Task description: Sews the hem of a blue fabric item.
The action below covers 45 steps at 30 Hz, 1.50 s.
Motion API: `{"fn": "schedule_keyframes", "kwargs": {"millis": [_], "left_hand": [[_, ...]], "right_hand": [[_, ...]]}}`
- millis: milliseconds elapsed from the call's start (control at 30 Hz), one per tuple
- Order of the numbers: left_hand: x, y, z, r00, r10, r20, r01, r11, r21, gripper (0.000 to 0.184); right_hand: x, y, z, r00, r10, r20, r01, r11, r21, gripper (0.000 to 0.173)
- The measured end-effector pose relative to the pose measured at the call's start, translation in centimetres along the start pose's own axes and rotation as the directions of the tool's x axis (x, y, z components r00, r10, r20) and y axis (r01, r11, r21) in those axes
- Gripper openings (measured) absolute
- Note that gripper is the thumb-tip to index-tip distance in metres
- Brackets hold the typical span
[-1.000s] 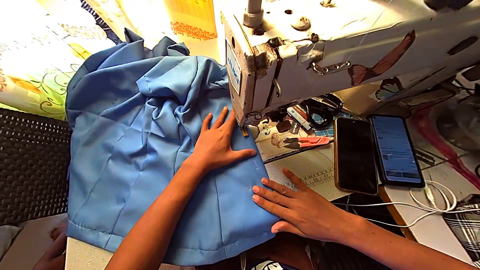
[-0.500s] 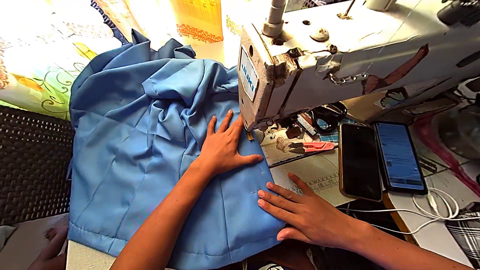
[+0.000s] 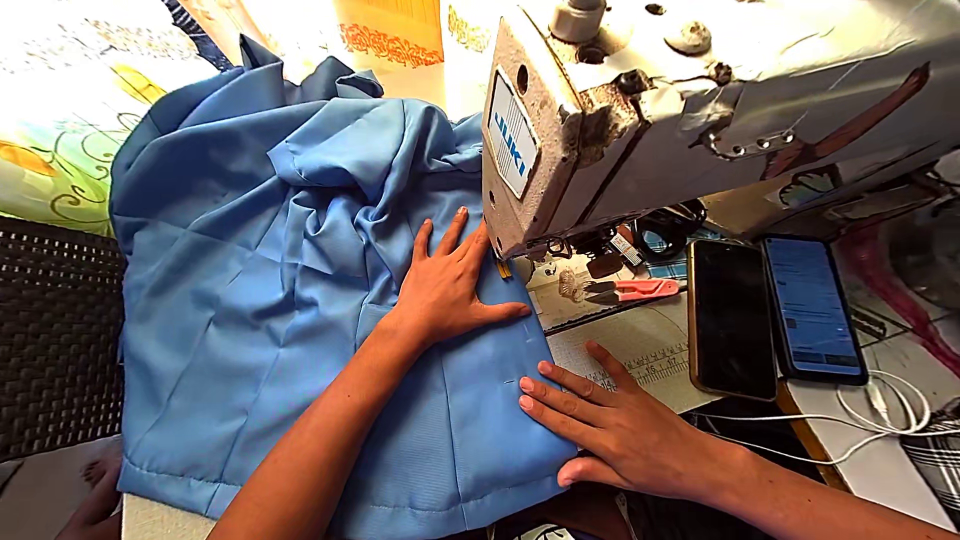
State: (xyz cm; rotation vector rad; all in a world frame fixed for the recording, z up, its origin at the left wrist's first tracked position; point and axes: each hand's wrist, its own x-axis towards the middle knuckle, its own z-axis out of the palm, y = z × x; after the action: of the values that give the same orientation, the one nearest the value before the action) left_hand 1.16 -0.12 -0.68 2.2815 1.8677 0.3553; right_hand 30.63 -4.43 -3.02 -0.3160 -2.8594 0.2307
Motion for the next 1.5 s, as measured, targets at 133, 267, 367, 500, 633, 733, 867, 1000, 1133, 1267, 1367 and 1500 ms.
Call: {"fn": "schedule_keyframes", "kwargs": {"millis": [133, 267, 367, 500, 633, 733, 867, 1000, 1133, 1267, 1367, 1500], "left_hand": [[0.5, -0.4, -0.2, 1.0, 0.024, 0.002, -0.024, 1.0, 0.011, 0.11], [1.0, -1.3, 0.0, 0.996, 0.079, -0.029, -0.079, 0.997, -0.009, 0.107], [1.3, -1.4, -0.4, 0.996, 0.089, -0.016, -0.09, 0.996, -0.019, 0.105], [1.6, -1.7, -0.7, 0.994, 0.11, -0.008, -0.11, 0.994, -0.02, 0.103], [1.8, -1.8, -0.8, 0.993, 0.121, -0.001, -0.121, 0.992, -0.022, 0.103], [1.7, -2.0, -0.6, 0.989, 0.14, -0.037, -0.141, 0.99, -0.015, 0.103], [0.6, -1.0, -0.9, 0.991, 0.09, -0.1, -0.084, 0.995, 0.06, 0.102], [-4.3, 5.6, -2.0, 0.989, -0.109, -0.096, 0.108, 0.994, -0.013, 0.062], [-8.1, 12.9, -0.4, 0.966, -0.256, 0.044, 0.259, 0.959, -0.117, 0.058], [-8.6, 14.5, 3.4, 0.915, -0.363, -0.177, 0.349, 0.931, -0.108, 0.062], [-9.3, 12.7, 4.9, 0.903, -0.29, -0.316, 0.291, 0.956, -0.047, 0.061], [-11.1, 7.8, 3.8, 0.955, -0.089, -0.281, 0.089, 0.996, -0.012, 0.062]], "right_hand": [[0.3, 0.0, 0.1, 1.0, 0.009, -0.007, -0.009, 1.0, -0.006, 0.069], [0.8, -0.4, 0.3, 0.999, 0.032, -0.012, -0.032, 0.999, -0.012, 0.073], [1.2, -0.9, 0.5, 0.998, 0.059, -0.019, -0.06, 0.998, -0.023, 0.075], [1.4, -1.0, 0.7, 0.997, 0.075, -0.029, -0.076, 0.997, -0.028, 0.077], [1.6, -1.0, 0.7, 0.997, 0.078, -0.023, -0.079, 0.996, -0.031, 0.079], [1.6, -0.8, 0.3, 0.999, 0.051, -0.019, -0.05, 0.999, 0.005, 0.077], [1.8, 1.3, -3.6, 0.985, 0.092, -0.144, -0.083, 0.994, 0.066, 0.066], [3.0, 7.2, -7.8, 0.962, 0.194, -0.19, -0.209, 0.976, -0.06, 0.048], [8.1, 12.8, -8.4, 0.995, 0.037, -0.088, -0.054, 0.976, -0.211, 0.021], [15.0, 8.8, -12.8, 0.686, 0.496, 0.532, -0.483, 0.858, -0.177, 0.032], [16.4, 7.6, -13.1, 0.584, 0.613, 0.533, -0.685, 0.724, -0.083, 0.037], [14.3, 9.5, -11.8, 0.687, 0.61, 0.396, -0.685, 0.725, 0.072, 0.038]]}}
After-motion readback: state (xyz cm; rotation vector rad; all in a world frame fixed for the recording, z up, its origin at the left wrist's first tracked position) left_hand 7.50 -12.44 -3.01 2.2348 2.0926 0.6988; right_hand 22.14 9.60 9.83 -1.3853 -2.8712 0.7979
